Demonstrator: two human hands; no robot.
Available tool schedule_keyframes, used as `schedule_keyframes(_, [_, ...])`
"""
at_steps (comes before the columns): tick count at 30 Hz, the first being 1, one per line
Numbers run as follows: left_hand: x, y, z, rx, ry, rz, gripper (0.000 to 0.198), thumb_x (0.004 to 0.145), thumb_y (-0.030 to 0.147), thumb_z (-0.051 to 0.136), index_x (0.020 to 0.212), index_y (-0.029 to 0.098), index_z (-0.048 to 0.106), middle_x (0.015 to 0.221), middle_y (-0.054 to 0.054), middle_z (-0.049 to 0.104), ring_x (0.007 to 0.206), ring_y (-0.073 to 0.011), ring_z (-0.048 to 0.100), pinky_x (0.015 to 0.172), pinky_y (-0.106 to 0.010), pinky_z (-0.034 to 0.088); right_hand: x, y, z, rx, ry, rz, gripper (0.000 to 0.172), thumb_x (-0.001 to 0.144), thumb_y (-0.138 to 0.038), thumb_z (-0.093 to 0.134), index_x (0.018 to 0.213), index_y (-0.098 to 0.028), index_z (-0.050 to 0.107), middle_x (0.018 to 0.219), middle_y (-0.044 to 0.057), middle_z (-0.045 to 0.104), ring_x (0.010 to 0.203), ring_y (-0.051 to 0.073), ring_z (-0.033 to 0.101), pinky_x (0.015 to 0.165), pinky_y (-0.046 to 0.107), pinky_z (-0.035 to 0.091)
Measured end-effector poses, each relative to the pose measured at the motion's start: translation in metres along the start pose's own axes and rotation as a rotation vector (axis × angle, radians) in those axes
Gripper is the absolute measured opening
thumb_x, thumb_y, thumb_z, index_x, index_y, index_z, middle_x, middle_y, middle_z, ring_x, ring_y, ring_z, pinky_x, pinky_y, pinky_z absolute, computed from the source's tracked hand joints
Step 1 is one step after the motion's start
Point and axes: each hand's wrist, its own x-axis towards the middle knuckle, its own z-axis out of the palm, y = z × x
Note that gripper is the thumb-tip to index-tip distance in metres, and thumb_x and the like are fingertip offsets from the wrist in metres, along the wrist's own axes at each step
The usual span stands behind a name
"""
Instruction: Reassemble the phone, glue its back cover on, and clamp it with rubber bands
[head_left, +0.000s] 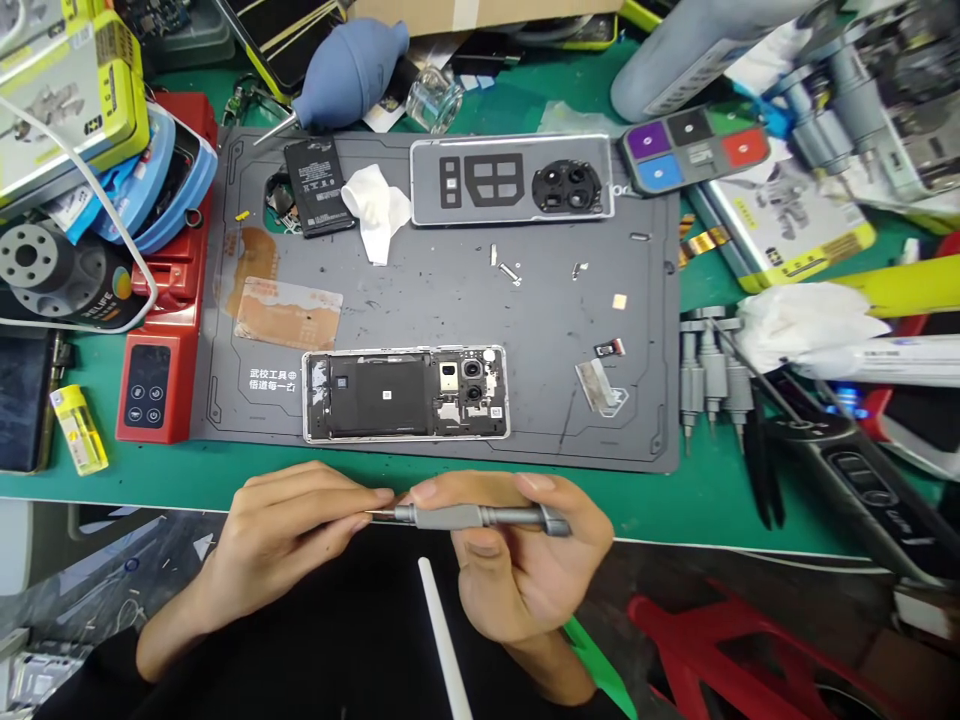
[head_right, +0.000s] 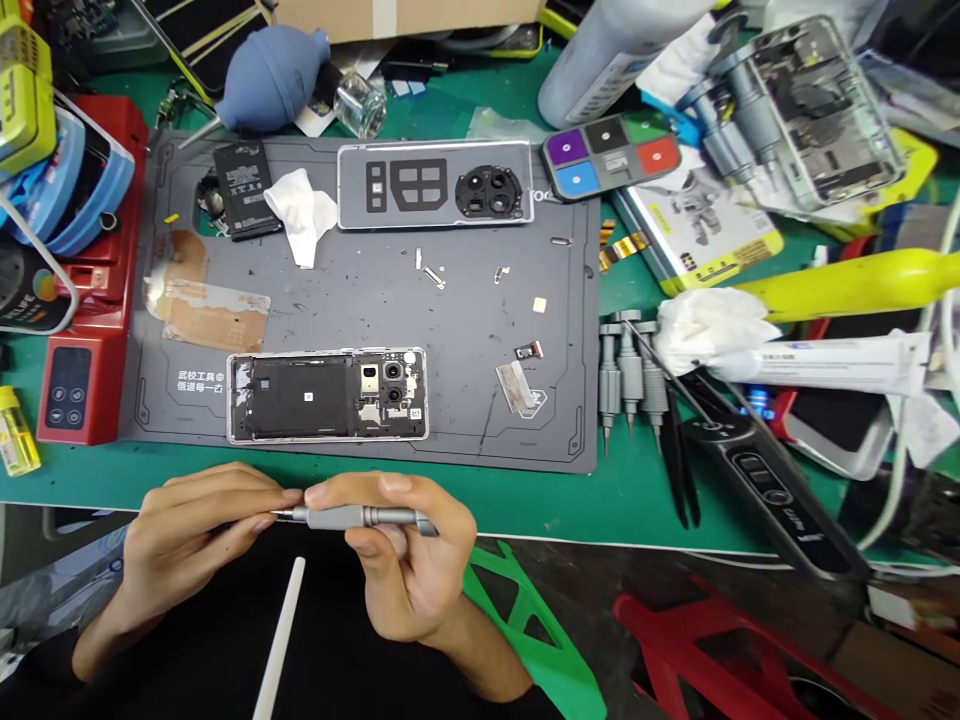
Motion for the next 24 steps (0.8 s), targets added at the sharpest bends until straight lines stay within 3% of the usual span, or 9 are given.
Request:
schedule_keyframes(8, [-0.0048,-0.0012,-0.0025,-0.03,-0.031,-0.008,0.025,0.101,0.008,0.071,0.124,0.016,0.077,0.101,-0.008,0.084,0.086,-0.0158,0.077,0.077,-0.026,0.064,0.0004,-0.0023,-0.0014,0.0,-0.062,0.024,0.049,0.108,-0.017,0.058,0.155,-0.029,0.048,0.109,0.005,0.085,0.092,0.02,0.085,0.078,0.039,0.075])
schedule_keyframes(15, [-0.0034,-0.001,-0.0018,-0.012,-0.03,-0.055,0.023,0.101,0.007,0.069,0.119,0.018,0.077,0.097,-0.007,0.083,0.085,-0.0176,0.078,0.076,-0.028,0.064,0.0025,-0.0022,-0.0028,0.024,-0.111,0.017,0.052,0.107,-0.015,0.061,0.156,-0.03,0.049,0.114,0.008,0.086,0.098,0.022,0.086,0.077,0.039,0.075])
schedule_keyframes(24, [0.0005,0.0035,-0.0024,0.022,-0.031,-0.039,0.021,0.102,0.01,0.069,0.118,0.018,0.08,0.095,-0.007,0.082,0.083,-0.0174,0.077,0.075,-0.028,0.064,0.0039,0.0011,-0.0038,0.118,-0.158,0.025,0.059,0.103,-0.008,0.062,0.157,-0.026,0.047,0.122,0.011,0.084,0.11,0.022,0.084,0.088,0.039,0.074])
